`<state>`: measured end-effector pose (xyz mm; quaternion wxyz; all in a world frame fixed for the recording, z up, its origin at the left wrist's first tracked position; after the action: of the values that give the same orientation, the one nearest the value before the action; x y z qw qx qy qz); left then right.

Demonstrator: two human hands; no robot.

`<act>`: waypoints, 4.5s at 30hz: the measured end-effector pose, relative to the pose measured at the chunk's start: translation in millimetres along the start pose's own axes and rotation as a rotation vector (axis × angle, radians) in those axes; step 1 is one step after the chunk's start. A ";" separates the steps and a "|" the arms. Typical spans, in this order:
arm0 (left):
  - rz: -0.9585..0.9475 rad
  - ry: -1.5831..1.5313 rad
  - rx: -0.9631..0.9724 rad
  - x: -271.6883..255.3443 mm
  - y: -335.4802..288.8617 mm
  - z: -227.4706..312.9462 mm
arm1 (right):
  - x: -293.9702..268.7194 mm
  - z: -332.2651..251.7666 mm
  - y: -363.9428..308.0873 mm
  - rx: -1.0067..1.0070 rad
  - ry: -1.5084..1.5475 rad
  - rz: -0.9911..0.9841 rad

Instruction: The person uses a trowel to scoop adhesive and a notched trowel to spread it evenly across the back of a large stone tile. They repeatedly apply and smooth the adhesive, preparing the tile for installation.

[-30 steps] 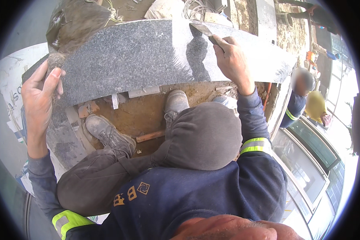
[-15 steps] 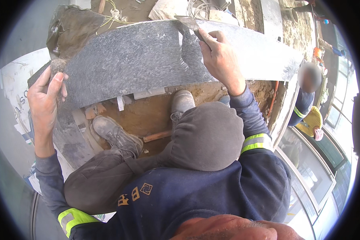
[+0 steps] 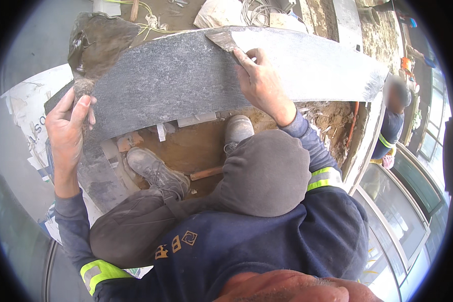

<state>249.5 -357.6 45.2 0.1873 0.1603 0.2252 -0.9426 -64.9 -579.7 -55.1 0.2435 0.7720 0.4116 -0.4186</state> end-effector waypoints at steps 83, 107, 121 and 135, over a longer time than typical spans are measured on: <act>-0.031 0.001 -0.090 14.8 5.6 -0.4 | -62.1 90.6 196.1 -0.644 -0.243 -0.512; -0.046 0.116 -0.195 32.6 39.0 1.8 | -108.3 178.7 143.3 -0.549 -0.287 -0.651; -0.064 0.127 -0.159 45.0 41.2 14.6 | -141.6 224.9 108.0 -0.386 -0.353 -0.525; -0.068 0.056 -0.062 34.7 33.3 15.5 | -161.0 184.3 -51.0 0.583 0.247 -0.295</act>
<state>229.8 -402.4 32.9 0.1535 0.1729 0.2646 -0.9362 -239.9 -754.4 -18.2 -0.1022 0.7860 0.4083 -0.4529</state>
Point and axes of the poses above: each hand's wrist, its own y-axis towards the middle knuckle, its own x-axis out of the palm, z = x × y, the point moved 3 cm from there along y, towards the middle knuckle, and after that the axes turned 7 degrees about -z, right-handed, at the moved point
